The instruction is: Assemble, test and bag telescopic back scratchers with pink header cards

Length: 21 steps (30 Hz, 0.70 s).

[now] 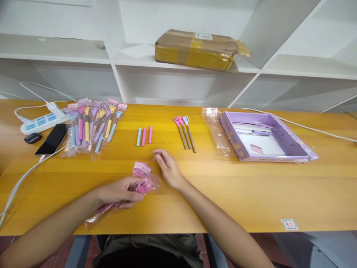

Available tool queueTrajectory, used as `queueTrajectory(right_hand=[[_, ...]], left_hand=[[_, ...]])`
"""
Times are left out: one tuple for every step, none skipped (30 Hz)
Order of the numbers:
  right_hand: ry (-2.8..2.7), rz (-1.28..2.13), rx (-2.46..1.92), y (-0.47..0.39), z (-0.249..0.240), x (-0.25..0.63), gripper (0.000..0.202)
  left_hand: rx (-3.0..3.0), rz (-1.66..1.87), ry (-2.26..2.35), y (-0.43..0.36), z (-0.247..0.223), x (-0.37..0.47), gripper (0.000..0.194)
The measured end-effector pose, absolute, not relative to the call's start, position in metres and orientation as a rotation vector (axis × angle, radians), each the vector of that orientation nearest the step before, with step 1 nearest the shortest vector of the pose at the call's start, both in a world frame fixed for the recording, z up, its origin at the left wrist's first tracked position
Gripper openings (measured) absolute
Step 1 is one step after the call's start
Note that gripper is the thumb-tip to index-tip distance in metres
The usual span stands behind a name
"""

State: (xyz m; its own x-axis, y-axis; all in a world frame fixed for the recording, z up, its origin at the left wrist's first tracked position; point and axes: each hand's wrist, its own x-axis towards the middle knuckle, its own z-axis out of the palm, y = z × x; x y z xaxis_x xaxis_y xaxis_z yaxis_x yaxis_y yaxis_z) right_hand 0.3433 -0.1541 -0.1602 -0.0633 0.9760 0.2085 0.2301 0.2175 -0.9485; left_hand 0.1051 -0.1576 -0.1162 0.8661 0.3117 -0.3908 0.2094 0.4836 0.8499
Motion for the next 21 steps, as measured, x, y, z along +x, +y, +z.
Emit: queueTrajectory(right_hand=[[-1.504, 0.995, -1.111, -0.157, -0.156, 0.349, 0.036], [-1.536, 1.045, -1.024, -0.16, -0.151, 0.354, 0.039], [-1.587, 1.091, -0.95, -0.163, -0.146, 0.355, 0.046], [-1.644, 1.125, -0.897, -0.166, -0.139, 0.354, 0.054], [-1.693, 1.148, -0.874, -0.169, -0.133, 0.351, 0.058], [-1.72, 1.159, -0.883, -0.171, -0.126, 0.345, 0.056], [-1.717, 1.148, -0.923, -0.173, -0.119, 0.339, 0.047], [-1.697, 1.103, -0.973, -0.174, -0.112, 0.332, 0.037], [-1.673, 1.025, -1.019, -0.174, -0.104, 0.327, 0.033], [-1.654, 0.919, -1.051, -0.174, -0.095, 0.324, 0.035], [-1.628, 0.791, -1.072, -0.173, -0.085, 0.323, 0.036], [-1.574, 0.645, -1.079, -0.172, -0.075, 0.325, 0.036], [-1.483, 0.496, -1.074, -0.172, -0.064, 0.328, 0.034], [-1.384, 0.374, -1.065, -0.171, -0.053, 0.333, 0.033], [-1.314, 0.29, -1.056, -0.169, -0.042, 0.34, 0.031], [-1.291, 0.242, -1.05, -0.168, -0.032, 0.348, 0.03], [-1.303, 0.215, -1.05, -0.165, -0.023, 0.356, 0.028], [-1.324, 0.199, -1.051, -0.163, -0.016, 0.365, 0.026], [-1.327, 0.182, -1.051, -0.16, -0.012, 0.373, 0.026], [-1.294, 0.162, -1.046, -0.158, -0.01, 0.38, 0.025], [-1.232, 0.146, -1.033, -0.157, -0.01, 0.385, 0.024]], left_hand=[[1.06, 0.166, 0.58, -0.156, -0.116, 0.104, 0.047], [1.041, 0.26, 0.608, -0.155, -0.115, 0.104, 0.043], [1.026, 0.332, 0.627, -0.154, -0.115, 0.103, 0.04], [1.018, 0.369, 0.634, -0.152, -0.114, 0.103, 0.04], [1.015, 0.376, 0.628, -0.151, -0.113, 0.103, 0.04], [1.016, 0.361, 0.611, -0.151, -0.112, 0.103, 0.04], [1.019, 0.338, 0.591, -0.151, -0.112, 0.103, 0.04], [1.025, 0.322, 0.571, -0.151, -0.111, 0.103, 0.04], [1.036, 0.315, 0.55, -0.152, -0.11, 0.103, 0.04], [1.054, 0.306, 0.526, -0.153, -0.109, 0.102, 0.042], [1.078, 0.283, 0.496, -0.154, -0.109, 0.101, 0.043], [1.104, 0.242, 0.459, -0.155, -0.108, 0.1, 0.044], [1.125, 0.189, 0.418, -0.155, -0.108, 0.099, 0.045], [1.138, 0.13, 0.38, -0.156, -0.109, 0.098, 0.045], [1.142, 0.072, 0.353, -0.157, -0.11, 0.098, 0.044], [1.142, 0.03, 0.34, -0.158, -0.112, 0.099, 0.041], [1.146, 0.007, 0.339, -0.159, -0.114, 0.1, 0.04], [1.157, 0.001, 0.345, -0.161, -0.117, 0.101, 0.04], [1.167, 0.002, 0.35, -0.163, -0.12, 0.103, 0.04], [1.165, 0.006, 0.348, -0.165, -0.122, 0.105, 0.039], [1.149, 0.011, 0.34, -0.166, -0.125, 0.107, 0.038]])
